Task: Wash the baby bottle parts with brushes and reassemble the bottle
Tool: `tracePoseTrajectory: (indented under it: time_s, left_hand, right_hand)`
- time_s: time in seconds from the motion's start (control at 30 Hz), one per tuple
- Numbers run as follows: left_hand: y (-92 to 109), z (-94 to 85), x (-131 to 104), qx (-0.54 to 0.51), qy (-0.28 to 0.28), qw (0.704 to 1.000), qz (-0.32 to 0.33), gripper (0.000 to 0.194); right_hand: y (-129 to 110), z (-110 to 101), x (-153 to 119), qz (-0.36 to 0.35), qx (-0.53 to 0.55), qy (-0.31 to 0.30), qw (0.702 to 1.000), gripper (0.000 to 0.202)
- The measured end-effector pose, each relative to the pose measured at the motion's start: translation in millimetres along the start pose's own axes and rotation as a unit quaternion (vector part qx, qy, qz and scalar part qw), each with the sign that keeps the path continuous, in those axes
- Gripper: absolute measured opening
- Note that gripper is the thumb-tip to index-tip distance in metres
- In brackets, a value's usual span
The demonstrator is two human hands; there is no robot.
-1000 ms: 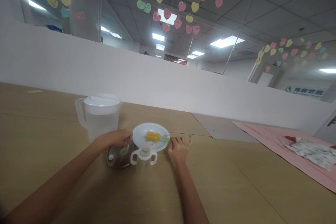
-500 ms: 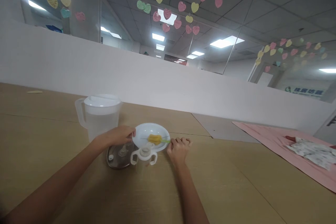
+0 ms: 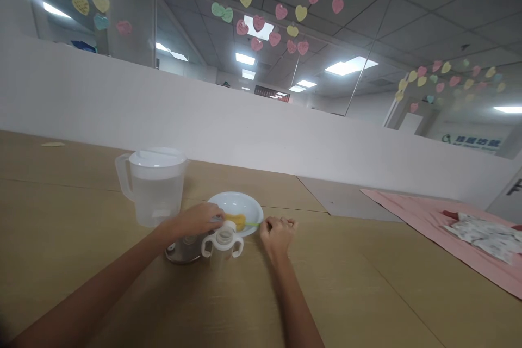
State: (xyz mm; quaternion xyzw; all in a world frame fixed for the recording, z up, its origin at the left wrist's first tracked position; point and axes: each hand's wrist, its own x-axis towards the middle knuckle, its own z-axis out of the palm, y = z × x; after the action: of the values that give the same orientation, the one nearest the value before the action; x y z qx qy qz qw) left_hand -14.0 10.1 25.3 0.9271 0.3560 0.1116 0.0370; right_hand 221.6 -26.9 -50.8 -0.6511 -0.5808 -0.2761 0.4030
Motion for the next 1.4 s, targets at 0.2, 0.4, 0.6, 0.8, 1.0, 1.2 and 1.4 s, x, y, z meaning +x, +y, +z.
tracePoseTrajectory:
  time_s: [0.2, 0.4, 0.6, 0.8, 1.0, 1.2, 1.4]
  left_hand:
    - [-0.2, 11.1, 2.7, 0.013, 0.025, 0.999, 0.021, 0.026]
    - [2.5, 12.6, 6.6, 0.057, 0.057, 0.996, 0.045, 0.021]
    - [-3.4, -1.5, 4.9, 0.047, 0.088, 0.995, 0.012, 0.018]
    - [-1.7, -12.5, 1.1, 0.022, 0.128, 0.991, -0.016, 0.016]
    - [10.1, -17.2, -0.2, -0.015, 0.167, 0.986, -0.018, 0.019]
    - [15.2, -24.1, -1.7, -0.049, 0.176, 0.983, -0.026, 0.020]
    - [14.1, -23.3, -1.8, -0.056, 0.185, 0.981, -0.034, 0.020]
  right_hand:
    - [1.1, 2.3, -0.2, 0.026, -0.011, -0.018, 0.999, 0.031]
    - [-0.4, 2.6, -0.4, 0.054, 0.000, -0.032, 0.998, 0.030]
    - [1.7, 5.2, 1.7, 0.152, 0.003, -0.045, 0.987, 0.032]
    - [0.8, 2.3, 2.7, 0.178, 0.119, -0.048, 0.976, 0.041]
    - [-0.7, 5.0, 1.7, 0.123, 0.077, -0.036, 0.989, 0.051]
    - [4.7, 4.0, 2.7, 0.157, 0.053, 0.012, 0.986, 0.051]
    - [-2.6, 2.1, -1.9, 0.094, 0.100, 0.019, 0.990, 0.050]
